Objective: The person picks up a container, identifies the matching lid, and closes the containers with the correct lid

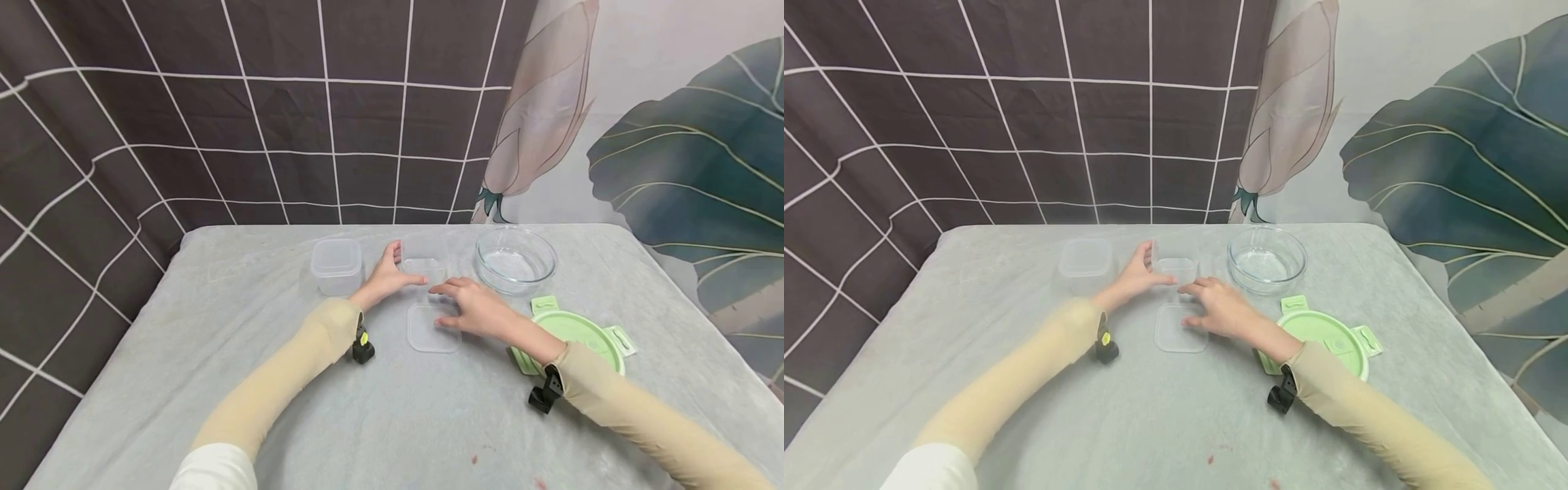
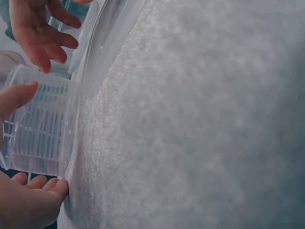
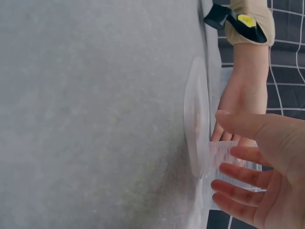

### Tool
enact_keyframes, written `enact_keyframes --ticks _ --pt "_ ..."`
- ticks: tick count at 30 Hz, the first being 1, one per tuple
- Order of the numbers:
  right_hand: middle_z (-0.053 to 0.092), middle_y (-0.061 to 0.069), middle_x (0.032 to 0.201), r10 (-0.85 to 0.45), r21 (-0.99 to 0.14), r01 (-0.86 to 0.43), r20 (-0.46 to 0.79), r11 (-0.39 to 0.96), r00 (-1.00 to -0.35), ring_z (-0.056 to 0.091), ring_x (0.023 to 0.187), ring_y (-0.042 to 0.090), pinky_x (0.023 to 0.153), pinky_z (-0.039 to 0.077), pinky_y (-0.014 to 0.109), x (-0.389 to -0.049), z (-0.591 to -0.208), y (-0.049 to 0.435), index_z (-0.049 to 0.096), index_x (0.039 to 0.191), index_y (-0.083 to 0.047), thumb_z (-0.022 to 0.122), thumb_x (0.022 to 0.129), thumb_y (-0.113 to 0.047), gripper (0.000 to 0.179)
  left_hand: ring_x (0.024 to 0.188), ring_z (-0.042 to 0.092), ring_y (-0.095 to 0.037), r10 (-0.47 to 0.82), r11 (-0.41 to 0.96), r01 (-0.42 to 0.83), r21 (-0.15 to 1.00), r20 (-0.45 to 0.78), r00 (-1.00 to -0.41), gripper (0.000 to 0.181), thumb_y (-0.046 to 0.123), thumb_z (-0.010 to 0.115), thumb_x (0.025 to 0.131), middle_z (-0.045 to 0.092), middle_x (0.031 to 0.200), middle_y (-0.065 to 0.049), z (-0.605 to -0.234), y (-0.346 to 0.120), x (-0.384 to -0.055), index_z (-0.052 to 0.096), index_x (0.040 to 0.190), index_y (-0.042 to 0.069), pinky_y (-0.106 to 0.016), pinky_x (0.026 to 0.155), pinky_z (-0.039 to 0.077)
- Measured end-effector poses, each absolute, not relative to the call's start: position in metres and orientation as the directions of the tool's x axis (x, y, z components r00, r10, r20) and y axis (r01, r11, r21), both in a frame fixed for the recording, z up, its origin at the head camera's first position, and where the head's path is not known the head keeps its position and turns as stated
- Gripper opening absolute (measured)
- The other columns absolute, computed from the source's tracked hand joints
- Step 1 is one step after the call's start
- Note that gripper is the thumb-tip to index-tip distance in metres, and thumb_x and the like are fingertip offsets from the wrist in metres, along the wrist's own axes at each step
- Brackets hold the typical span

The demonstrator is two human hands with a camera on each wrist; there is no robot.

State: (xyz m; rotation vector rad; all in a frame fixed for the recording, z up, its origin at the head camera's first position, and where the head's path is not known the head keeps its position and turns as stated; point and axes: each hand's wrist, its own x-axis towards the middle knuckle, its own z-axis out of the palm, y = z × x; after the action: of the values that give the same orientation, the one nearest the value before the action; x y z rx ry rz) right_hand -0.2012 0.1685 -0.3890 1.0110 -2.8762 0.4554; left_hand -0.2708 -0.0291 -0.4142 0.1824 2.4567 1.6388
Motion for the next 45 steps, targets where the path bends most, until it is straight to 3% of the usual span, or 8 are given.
enact_keyframes --ticks 18,37,45 --pt "0.07 0.008 0.107 -0.618 -0.407 -0.592 0.079 0.696 -0.782 0.065 0.1 0.022 0.088 0.054 0.039 -0.205 -0.387 0.167 0.064 0.121 -0.006 0.079 0.077 -0.025 0.05 0.139 0.036 -0.031 0.255 0.298 0.047 0.953 -0.032 -0.966 0.102 0.012 0.084 0.07 0.034 0.15 -0.017 -0.418 -0.029 -0.276 0.022 0.149 0.008 -0.039 0.116 0.033" --pt "0.07 0.007 0.105 -0.629 -0.414 -0.594 0.064 0.69 -0.775 0.064 0.099 0.021 0.089 0.052 0.039 -0.207 -0.389 0.167 0.065 0.119 -0.005 0.081 0.075 -0.022 0.05 0.133 0.041 -0.031 0.243 0.291 0.07 0.954 -0.002 -0.97 0.102 0.012 0.087 0.066 0.04 0.144 -0.015 -0.421 -0.038 -0.275 0.025 0.146 0.006 -0.038 0.114 0.037" --pt "0.069 0.008 0.109 -0.636 -0.408 -0.591 0.031 0.696 -0.771 0.063 0.103 0.023 0.093 0.05 0.042 -0.208 -0.39 0.168 0.064 0.121 -0.004 0.083 0.073 -0.023 0.054 0.136 0.038 -0.03 0.292 0.263 0.074 0.962 -0.006 -0.956 0.1 0.008 0.085 0.069 0.037 0.147 -0.014 -0.417 -0.043 -0.272 0.022 0.147 0.006 -0.036 0.117 0.033"
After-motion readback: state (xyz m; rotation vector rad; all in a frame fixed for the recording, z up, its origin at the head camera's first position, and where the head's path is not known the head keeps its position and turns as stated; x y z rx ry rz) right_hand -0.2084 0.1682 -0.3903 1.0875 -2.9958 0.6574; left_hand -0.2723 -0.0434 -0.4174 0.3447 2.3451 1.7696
